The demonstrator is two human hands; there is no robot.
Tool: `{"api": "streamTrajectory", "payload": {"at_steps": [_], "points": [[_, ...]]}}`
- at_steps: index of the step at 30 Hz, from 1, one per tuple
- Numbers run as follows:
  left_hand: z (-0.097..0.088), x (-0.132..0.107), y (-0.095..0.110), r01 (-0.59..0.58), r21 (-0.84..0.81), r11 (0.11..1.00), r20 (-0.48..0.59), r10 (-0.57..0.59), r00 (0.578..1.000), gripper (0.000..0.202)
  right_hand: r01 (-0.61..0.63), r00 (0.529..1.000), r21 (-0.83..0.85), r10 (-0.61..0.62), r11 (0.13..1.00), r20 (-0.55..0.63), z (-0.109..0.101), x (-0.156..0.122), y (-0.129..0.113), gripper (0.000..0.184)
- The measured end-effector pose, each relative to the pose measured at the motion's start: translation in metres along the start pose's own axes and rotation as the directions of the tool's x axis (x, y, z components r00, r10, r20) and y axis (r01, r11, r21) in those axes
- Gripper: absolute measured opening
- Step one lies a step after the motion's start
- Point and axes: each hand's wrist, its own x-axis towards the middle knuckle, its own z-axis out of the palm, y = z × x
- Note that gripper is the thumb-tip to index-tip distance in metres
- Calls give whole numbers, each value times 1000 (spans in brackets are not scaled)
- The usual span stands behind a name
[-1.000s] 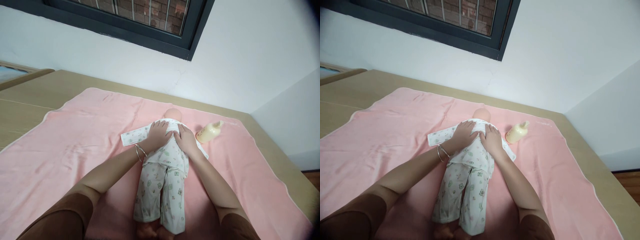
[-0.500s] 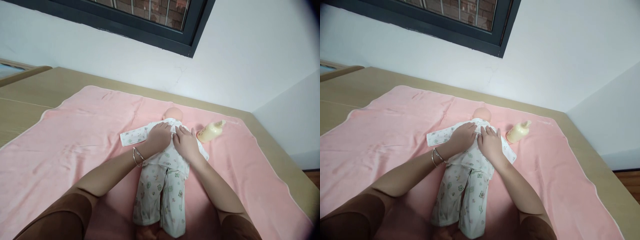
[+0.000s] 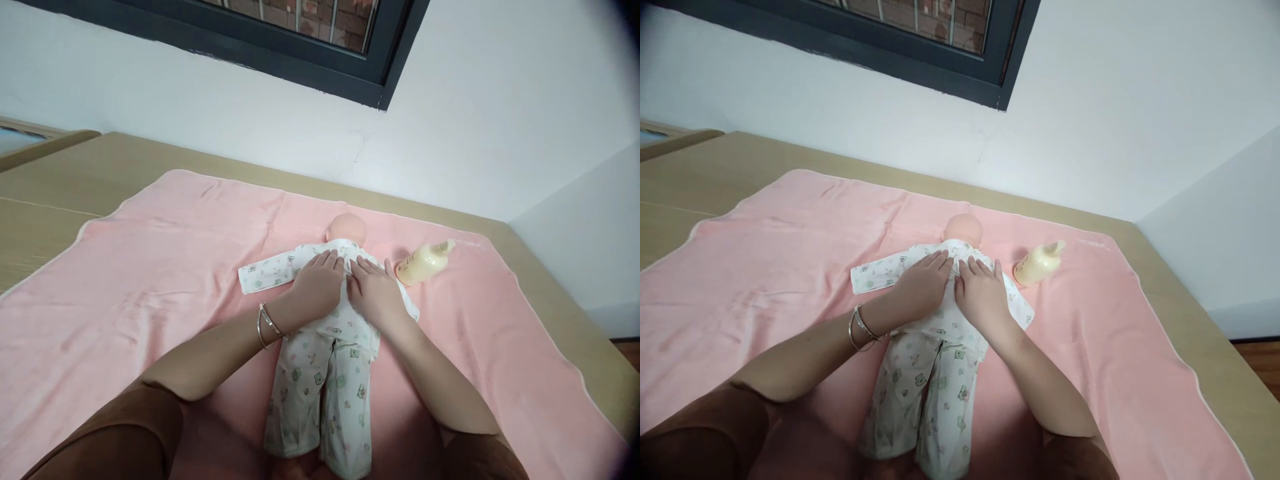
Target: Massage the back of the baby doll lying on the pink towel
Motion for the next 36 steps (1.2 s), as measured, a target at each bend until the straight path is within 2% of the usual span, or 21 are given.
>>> {"api": "streamTrajectory", "payload": {"at_steps": [4, 7, 10, 16, 20, 23, 27, 31, 36], "points": [[12, 20, -25, 41, -99, 994, -67, -48, 997, 46, -88, 996, 111, 86, 990, 20, 5, 18, 16, 50], [17, 32, -38, 59, -187, 981, -91, -77, 993, 43, -78, 997, 169, 77, 983, 13, 9, 31, 26, 53], [14, 28, -32, 40, -156, 987, -95, -55, 994, 44, -29, 1000, 131, 28, 991, 6, 9, 31, 26, 54], [-7, -5, 6, -64, -20, 998, 24, 64, 998, 53, 57, 998, -78, -55, 995, 27, 3, 0, 1, 55], [-14, -7, 10, -19, -22, 1000, 10, 19, 1000, 48, 45, 999, -110, -44, 993, 15, 3, -5, -4, 53], [-11, 4, 2, 61, -36, 997, -5, -61, 998, 46, -17, 1000, -50, 17, 999, 0, 9, 7, 3, 56], [4, 17, -8, 173, -103, 979, -36, -178, 983, 50, -102, 995, 26, 103, 994, -10, 21, 23, 13, 62], [20, 23, -10, 200, -184, 962, -142, -227, 963, 49, -116, 993, 42, 117, 992, -20, 29, 27, 17, 63], [25, 24, -10, 191, -216, 958, -177, -231, 957, 48, -100, 994, 37, 101, 994, -40, 30, 26, 17, 63]]}}
